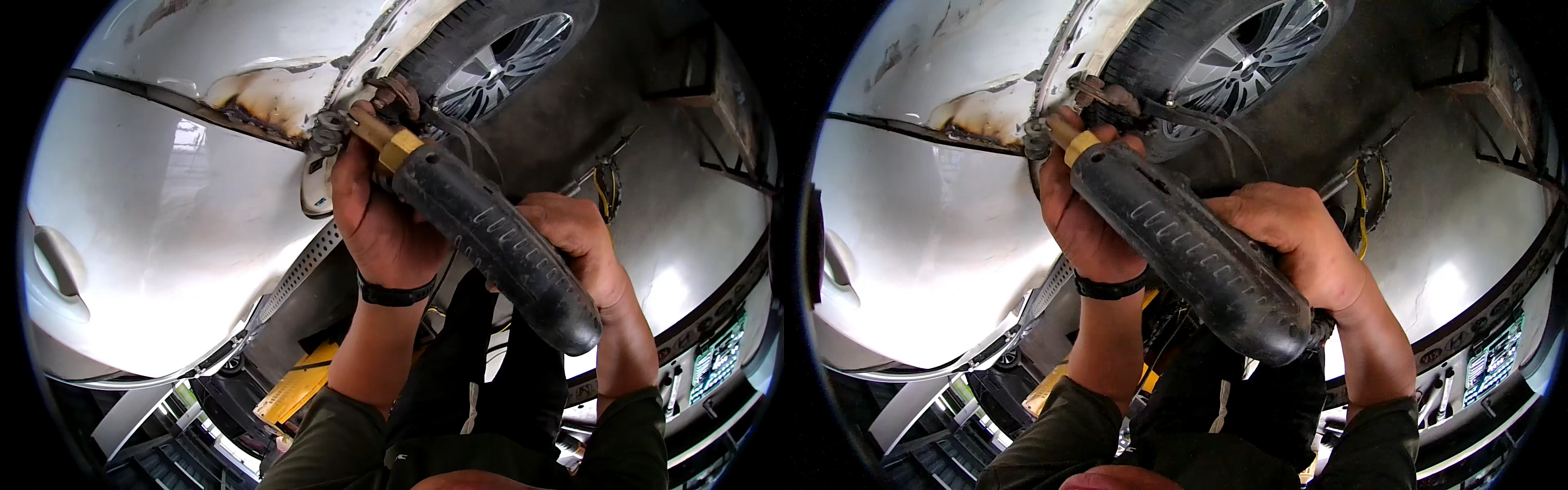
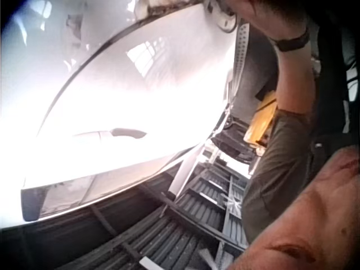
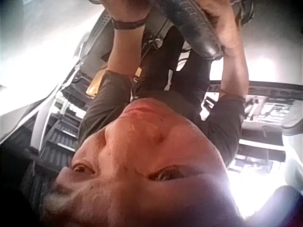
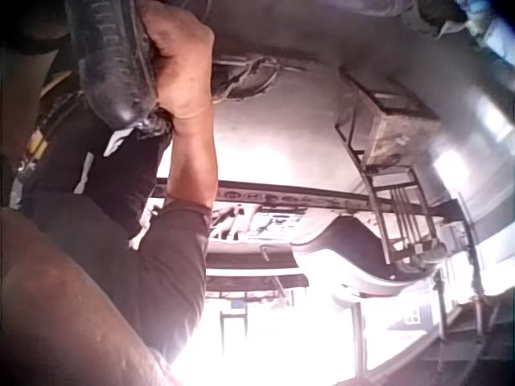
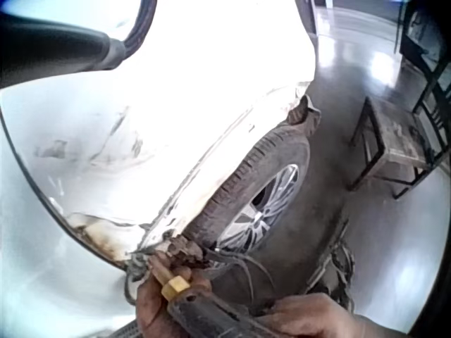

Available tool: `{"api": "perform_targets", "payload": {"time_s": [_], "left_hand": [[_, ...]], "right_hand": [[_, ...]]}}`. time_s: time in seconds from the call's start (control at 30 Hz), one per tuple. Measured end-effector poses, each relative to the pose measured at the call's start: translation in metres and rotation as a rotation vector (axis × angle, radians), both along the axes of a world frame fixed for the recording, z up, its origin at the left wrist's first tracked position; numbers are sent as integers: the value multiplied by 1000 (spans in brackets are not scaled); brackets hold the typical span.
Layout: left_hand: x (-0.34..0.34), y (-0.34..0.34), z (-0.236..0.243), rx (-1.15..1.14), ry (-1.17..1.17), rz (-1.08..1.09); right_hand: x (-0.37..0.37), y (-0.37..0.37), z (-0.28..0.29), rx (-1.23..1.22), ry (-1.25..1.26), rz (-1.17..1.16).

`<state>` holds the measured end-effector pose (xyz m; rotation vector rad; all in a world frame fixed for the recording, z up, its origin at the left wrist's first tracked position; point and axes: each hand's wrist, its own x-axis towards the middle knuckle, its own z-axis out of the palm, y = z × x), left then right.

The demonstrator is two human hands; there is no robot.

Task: The person repairs a damaged car wheel arch by attaching metal washers with a welding tool, using a slide hammer to pull the dented metal outward, and سپس leveling the surface with a hammer.

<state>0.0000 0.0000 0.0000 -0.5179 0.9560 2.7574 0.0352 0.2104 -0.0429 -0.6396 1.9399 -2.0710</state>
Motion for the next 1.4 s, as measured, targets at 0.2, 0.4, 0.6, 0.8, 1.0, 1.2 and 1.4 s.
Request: {"api": "perform_targets", "payload": {"time_s": [0.2, 0.4, 0.6, 0.8, 1.0, 1.2, 1.4], "left_hand": [[-8, -3, -5, 113, 90, -79], [-6, -8, -11, 151, 129, -60], [-6, -10, -15, 216, 117, -19], [-5, -14, -18, 323, 163, -43], [-8, -12, -17, 256, 153, -63], [-10, -3, -5, 132, 74, -5], [-10, -5, -9, 3, 118, -52]], "right_hand": [[-12, -2, 6, -23, -1, -7], [-19, -3, 3, 39, 110, -6], [-20, -1, 8, 117, 109, 12], [-21, -1, 4, 128, 136, -12], [-22, 0, 4, 132, 162, 5], [-18, -4, -2, 111, 151, -42], [-18, -5, -4, 69, 167, -24]]}}
